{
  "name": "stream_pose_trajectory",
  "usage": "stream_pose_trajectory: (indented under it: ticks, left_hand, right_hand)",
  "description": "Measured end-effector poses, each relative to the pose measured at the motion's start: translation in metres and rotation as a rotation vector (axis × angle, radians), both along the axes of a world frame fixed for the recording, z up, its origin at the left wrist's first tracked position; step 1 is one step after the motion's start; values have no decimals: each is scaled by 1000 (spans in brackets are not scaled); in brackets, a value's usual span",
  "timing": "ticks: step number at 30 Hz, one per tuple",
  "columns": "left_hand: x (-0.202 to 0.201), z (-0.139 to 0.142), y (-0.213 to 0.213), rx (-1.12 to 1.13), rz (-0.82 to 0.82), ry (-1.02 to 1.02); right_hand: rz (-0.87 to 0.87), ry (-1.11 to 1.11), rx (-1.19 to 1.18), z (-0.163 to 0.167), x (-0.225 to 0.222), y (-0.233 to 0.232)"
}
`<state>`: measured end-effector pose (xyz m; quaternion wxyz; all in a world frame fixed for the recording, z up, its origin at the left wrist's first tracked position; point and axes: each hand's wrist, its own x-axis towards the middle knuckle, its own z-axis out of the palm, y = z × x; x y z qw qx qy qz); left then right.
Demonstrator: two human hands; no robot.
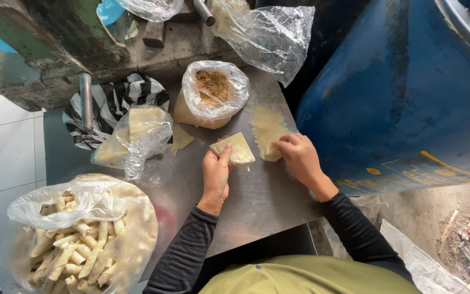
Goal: The person peels a white root vegetable by hand, cuts it into slices with a knife on a metal table, then wraps the slices together with brown filling in thin dough wrappers, setting finished wrapped pieces on the table.
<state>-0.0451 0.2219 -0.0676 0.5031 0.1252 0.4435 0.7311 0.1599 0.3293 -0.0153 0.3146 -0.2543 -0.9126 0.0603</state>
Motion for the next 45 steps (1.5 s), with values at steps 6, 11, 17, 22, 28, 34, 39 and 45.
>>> stream_pose_trajectory:
  ticks: [6,11,17,22,28,34,39,45]
  left_hand:
    - [7,5,0,-10,-17,11]
    - [8,8,-1,-1,-26,27]
    - [7,14,-4,50,-84,-49]
    - [8,15,-6,142,-130,-84]
    - [10,20,-12,102,-234,-7]
    - [-15,32,-27,42,-217,97]
    - [-24,32,-30,109,-281,235]
    - [-24,21,-30,66,-269,387]
  right_hand:
    - [-27,-95,79,-5,10,-7]
    - [3,-90,72,-6,12,-9]
    - [-5,-126,11,9,3,-16]
    - [54,56,-165,32,-1,-29]
    - [137,105,-483,38,-32,-47]
    - [213,25,-793,34,-61,-26]
    - [217,26,-1134,25,-64,-21]
    - [293,62,-1250,24,-60,-20]
